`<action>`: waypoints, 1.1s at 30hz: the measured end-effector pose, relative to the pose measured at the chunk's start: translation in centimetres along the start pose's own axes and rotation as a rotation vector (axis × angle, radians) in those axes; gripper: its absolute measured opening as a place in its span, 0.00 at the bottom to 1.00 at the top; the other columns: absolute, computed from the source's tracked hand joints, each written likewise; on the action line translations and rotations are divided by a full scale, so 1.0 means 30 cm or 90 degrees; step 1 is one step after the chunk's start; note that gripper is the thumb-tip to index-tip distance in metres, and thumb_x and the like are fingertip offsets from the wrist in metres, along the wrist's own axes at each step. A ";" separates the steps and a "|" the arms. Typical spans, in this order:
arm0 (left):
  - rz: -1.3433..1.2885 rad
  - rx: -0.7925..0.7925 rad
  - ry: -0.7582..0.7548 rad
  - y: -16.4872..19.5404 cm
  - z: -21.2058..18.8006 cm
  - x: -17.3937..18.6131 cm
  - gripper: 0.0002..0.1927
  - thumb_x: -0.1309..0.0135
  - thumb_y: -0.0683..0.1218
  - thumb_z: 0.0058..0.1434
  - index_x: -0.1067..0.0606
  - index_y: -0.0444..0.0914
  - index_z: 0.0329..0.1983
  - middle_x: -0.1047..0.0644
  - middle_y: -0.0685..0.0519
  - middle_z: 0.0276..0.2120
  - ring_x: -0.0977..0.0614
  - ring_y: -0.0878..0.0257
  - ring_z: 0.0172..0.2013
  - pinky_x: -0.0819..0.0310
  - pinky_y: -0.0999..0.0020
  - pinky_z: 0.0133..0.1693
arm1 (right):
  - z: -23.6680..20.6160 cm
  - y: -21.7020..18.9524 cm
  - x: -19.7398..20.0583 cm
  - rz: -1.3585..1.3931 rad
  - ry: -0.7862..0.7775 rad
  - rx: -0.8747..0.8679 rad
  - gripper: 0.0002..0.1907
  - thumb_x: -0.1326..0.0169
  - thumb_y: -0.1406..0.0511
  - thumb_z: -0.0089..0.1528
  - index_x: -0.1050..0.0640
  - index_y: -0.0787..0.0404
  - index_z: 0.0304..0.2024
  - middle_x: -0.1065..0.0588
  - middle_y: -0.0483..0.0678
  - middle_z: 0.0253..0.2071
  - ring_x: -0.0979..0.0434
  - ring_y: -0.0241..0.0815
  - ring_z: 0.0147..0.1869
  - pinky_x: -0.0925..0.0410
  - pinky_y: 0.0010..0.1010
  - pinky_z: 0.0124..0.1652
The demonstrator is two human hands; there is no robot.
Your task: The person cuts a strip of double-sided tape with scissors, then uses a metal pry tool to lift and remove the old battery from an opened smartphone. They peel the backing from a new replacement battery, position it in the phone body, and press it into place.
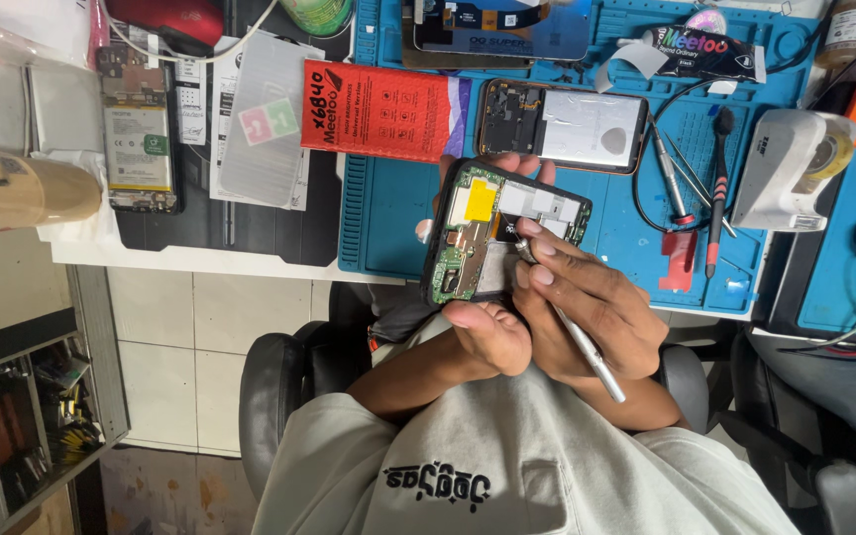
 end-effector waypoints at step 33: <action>-0.019 0.006 0.011 0.029 0.018 0.013 0.43 0.66 0.66 0.77 0.60 0.33 0.80 0.44 0.42 0.73 0.36 0.51 0.69 0.40 0.46 0.71 | 0.014 0.046 0.069 0.017 0.017 -0.088 0.07 0.37 0.77 0.64 0.24 0.72 0.39 0.23 0.59 0.43 0.16 0.57 0.53 0.20 0.44 0.54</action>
Point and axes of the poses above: each hand's wrist, its own z-axis towards the middle knuckle, its own x-axis out of the back of the hand, y = z × x, the point moved 10 cm from there along z, towards the middle knuckle
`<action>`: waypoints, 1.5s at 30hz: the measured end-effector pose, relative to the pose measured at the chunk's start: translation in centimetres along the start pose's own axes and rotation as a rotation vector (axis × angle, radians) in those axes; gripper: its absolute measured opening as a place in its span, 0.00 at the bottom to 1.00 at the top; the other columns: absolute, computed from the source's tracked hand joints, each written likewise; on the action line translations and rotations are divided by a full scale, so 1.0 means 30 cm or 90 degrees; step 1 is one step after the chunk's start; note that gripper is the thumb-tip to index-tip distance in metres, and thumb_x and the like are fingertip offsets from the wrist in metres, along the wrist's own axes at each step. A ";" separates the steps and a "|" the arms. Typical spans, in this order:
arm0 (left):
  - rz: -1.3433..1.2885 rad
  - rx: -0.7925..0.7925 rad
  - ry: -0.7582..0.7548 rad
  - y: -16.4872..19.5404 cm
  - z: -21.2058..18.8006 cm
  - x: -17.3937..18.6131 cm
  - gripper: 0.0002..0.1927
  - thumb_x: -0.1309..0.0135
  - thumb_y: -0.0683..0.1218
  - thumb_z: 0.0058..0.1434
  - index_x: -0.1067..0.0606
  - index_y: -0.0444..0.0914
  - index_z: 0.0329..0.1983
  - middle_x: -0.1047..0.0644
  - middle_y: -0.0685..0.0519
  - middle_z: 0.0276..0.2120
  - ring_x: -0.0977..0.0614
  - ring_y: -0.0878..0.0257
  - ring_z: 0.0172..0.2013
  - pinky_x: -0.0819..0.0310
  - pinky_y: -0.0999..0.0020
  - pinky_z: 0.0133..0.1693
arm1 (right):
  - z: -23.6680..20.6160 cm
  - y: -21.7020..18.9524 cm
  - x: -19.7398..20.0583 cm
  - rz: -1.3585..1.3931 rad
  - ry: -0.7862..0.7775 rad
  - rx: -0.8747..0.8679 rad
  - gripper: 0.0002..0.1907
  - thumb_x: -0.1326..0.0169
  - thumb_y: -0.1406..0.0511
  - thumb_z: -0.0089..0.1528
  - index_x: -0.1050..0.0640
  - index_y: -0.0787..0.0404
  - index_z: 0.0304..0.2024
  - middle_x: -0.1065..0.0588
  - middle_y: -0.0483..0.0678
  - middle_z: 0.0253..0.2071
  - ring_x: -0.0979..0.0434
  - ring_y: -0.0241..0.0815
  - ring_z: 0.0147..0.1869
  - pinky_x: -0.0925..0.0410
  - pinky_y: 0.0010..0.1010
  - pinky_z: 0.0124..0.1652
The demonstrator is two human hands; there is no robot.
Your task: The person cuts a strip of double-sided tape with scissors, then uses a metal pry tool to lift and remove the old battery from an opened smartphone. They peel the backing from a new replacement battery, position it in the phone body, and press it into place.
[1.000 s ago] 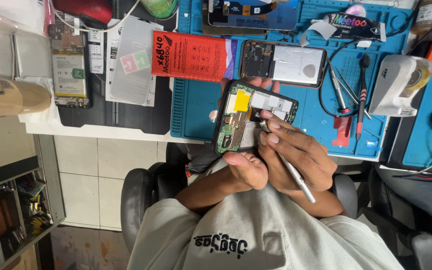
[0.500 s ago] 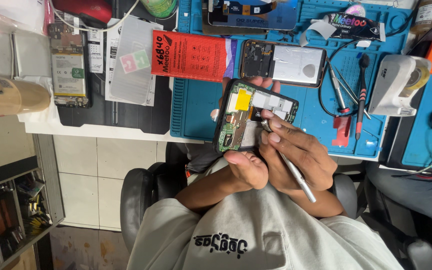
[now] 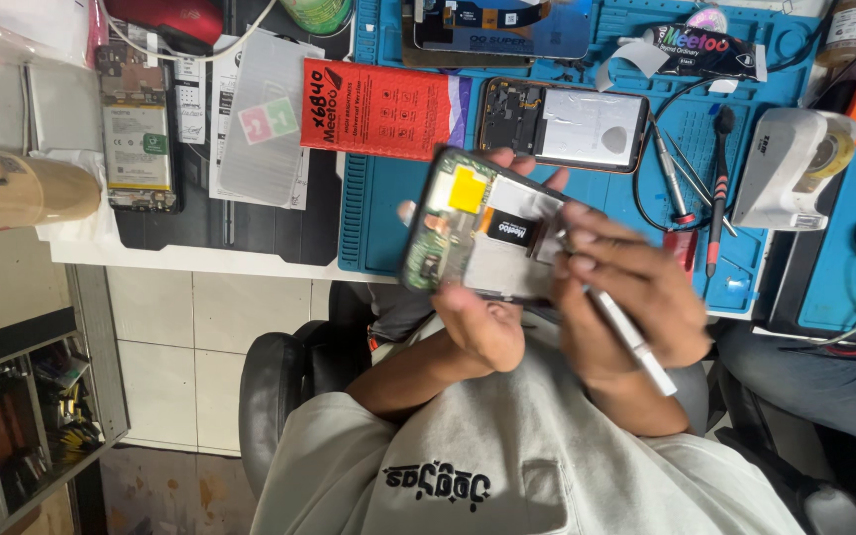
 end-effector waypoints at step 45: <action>-0.012 0.160 0.061 0.047 0.035 0.029 0.19 0.55 0.43 0.83 0.37 0.27 0.69 0.25 0.40 0.61 0.19 0.55 0.56 0.21 0.60 0.59 | 0.060 -0.005 0.010 0.052 -0.114 0.175 0.13 0.31 0.72 0.54 0.22 0.75 0.33 0.21 0.62 0.37 0.15 0.60 0.46 0.20 0.41 0.45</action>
Point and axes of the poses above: each hand's wrist, its own z-axis towards the middle knuckle, its own x-axis out of the back of the hand, y = z × x, the point moved 10 cm from there along z, towards the middle knuckle
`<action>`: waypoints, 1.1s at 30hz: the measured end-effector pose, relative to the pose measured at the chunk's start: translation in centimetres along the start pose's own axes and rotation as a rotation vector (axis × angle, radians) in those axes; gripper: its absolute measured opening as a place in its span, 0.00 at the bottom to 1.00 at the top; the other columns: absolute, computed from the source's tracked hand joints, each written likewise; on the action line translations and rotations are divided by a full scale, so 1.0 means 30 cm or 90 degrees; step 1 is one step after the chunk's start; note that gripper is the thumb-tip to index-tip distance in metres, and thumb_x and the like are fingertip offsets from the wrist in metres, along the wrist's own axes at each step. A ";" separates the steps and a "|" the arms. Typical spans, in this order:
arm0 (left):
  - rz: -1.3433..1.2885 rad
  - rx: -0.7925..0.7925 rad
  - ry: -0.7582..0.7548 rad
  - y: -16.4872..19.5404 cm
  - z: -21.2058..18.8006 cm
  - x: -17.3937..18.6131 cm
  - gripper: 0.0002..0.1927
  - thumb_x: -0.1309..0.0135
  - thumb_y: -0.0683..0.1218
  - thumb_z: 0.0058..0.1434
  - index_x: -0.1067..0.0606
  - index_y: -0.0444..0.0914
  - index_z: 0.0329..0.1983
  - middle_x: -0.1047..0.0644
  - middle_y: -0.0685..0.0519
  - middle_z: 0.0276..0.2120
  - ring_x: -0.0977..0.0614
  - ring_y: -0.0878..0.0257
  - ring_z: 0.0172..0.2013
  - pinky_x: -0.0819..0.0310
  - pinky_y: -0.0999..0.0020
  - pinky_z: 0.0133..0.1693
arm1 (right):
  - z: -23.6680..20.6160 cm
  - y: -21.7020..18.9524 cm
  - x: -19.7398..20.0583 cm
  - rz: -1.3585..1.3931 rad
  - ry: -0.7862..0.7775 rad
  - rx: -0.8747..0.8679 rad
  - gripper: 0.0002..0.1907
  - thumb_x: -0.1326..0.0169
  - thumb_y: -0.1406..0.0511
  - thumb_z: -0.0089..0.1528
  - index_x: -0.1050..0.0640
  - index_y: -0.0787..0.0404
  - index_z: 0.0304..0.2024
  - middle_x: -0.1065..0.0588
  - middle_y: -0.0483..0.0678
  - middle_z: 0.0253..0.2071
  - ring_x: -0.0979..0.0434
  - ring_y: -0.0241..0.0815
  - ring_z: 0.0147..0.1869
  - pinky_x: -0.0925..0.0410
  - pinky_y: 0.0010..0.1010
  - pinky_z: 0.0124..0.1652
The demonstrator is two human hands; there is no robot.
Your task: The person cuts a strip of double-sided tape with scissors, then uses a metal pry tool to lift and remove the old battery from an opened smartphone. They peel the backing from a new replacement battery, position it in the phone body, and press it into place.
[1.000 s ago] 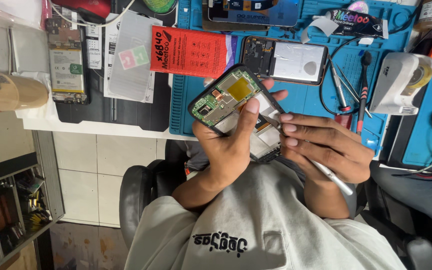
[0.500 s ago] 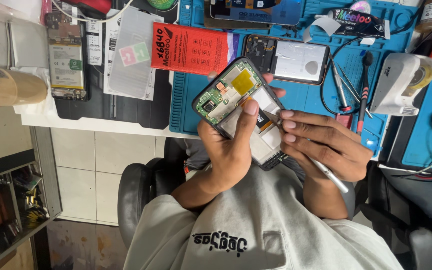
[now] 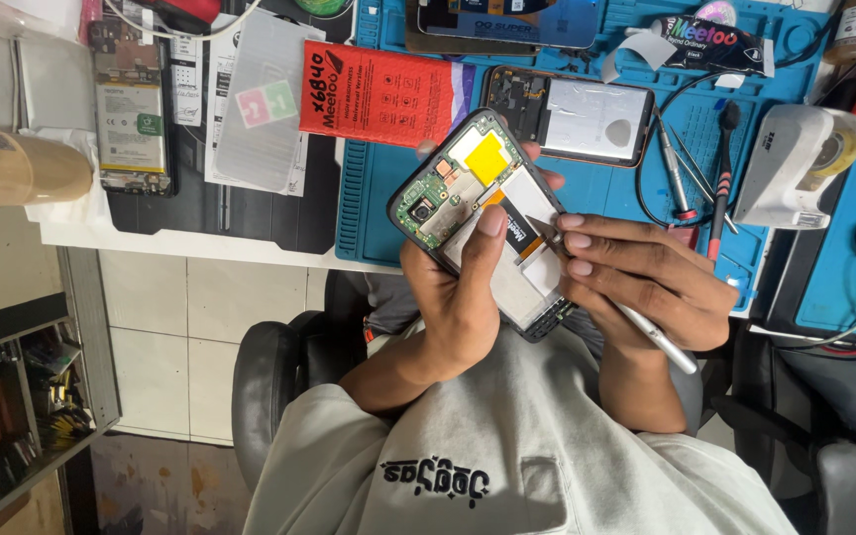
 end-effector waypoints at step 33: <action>-0.005 0.004 0.005 -0.031 -0.005 0.008 0.21 0.58 0.44 0.82 0.40 0.28 0.72 0.28 0.44 0.62 0.22 0.61 0.58 0.26 0.65 0.62 | -0.014 0.048 0.004 0.035 -0.020 -0.059 0.11 0.32 0.76 0.55 0.22 0.75 0.35 0.21 0.60 0.37 0.16 0.61 0.50 0.20 0.43 0.47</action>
Point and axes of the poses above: each hand's wrist, its own z-axis towards the middle knuckle, its own x-axis out of the back of the hand, y = z × x, the point moved 10 cm from there along z, towards the middle knuckle
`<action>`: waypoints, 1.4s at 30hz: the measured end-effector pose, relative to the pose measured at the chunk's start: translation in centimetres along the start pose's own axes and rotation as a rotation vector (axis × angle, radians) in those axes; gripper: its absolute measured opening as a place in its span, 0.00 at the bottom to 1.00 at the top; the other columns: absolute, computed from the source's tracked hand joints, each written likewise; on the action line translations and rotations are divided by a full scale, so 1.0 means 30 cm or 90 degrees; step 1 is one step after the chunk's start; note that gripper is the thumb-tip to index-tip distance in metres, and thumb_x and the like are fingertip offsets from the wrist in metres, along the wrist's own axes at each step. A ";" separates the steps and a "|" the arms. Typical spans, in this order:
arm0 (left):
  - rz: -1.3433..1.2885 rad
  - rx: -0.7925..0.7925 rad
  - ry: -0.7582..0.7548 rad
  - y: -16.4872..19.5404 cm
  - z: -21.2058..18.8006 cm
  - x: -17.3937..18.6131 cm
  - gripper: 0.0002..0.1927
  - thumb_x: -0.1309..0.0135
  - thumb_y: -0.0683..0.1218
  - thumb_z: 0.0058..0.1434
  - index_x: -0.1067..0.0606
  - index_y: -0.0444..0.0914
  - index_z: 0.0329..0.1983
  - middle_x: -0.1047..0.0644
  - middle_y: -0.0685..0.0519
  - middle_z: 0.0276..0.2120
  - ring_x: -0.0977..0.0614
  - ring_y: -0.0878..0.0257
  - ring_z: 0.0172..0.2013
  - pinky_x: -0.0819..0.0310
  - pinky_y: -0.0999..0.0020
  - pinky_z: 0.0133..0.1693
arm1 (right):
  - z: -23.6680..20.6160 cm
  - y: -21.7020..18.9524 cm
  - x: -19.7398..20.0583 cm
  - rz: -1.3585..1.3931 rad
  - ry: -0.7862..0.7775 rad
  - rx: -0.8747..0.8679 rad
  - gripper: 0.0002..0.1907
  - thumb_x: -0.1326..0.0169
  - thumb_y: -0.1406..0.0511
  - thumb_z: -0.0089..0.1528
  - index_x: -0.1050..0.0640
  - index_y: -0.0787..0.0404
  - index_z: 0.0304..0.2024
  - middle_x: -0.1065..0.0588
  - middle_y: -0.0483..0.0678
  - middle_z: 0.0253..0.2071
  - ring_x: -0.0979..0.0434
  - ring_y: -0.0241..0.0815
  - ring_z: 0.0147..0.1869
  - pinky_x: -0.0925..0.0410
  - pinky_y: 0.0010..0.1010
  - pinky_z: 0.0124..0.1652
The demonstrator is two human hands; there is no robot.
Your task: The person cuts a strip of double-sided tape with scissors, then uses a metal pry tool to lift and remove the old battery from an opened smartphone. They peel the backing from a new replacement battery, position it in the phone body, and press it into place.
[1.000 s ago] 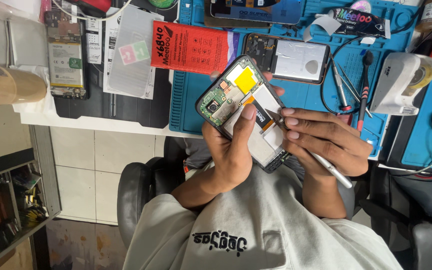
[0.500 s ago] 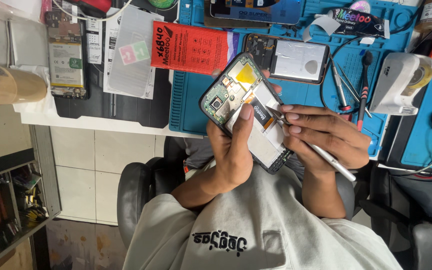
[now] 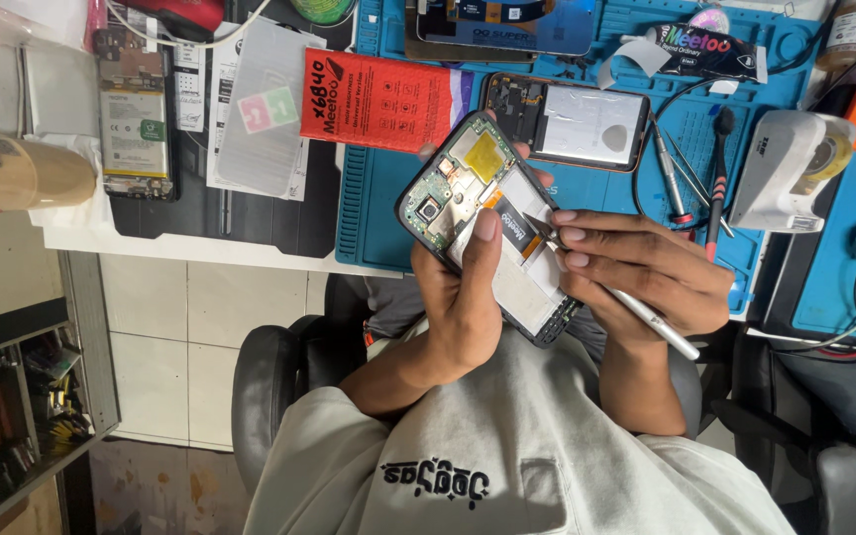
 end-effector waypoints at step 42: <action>0.001 0.004 -0.027 -0.007 -0.003 -0.008 0.22 0.58 0.44 0.83 0.41 0.28 0.74 0.27 0.44 0.59 0.24 0.62 0.58 0.27 0.66 0.63 | -0.026 0.019 0.014 -0.011 0.051 0.006 0.10 0.32 0.77 0.56 0.22 0.73 0.33 0.21 0.59 0.36 0.15 0.60 0.47 0.20 0.40 0.44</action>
Point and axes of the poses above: each hand's wrist, its own z-axis towards the middle knuckle, its own x-axis out of the back of the hand, y = z × x, the point moved 10 cm from there along z, towards the middle knuckle
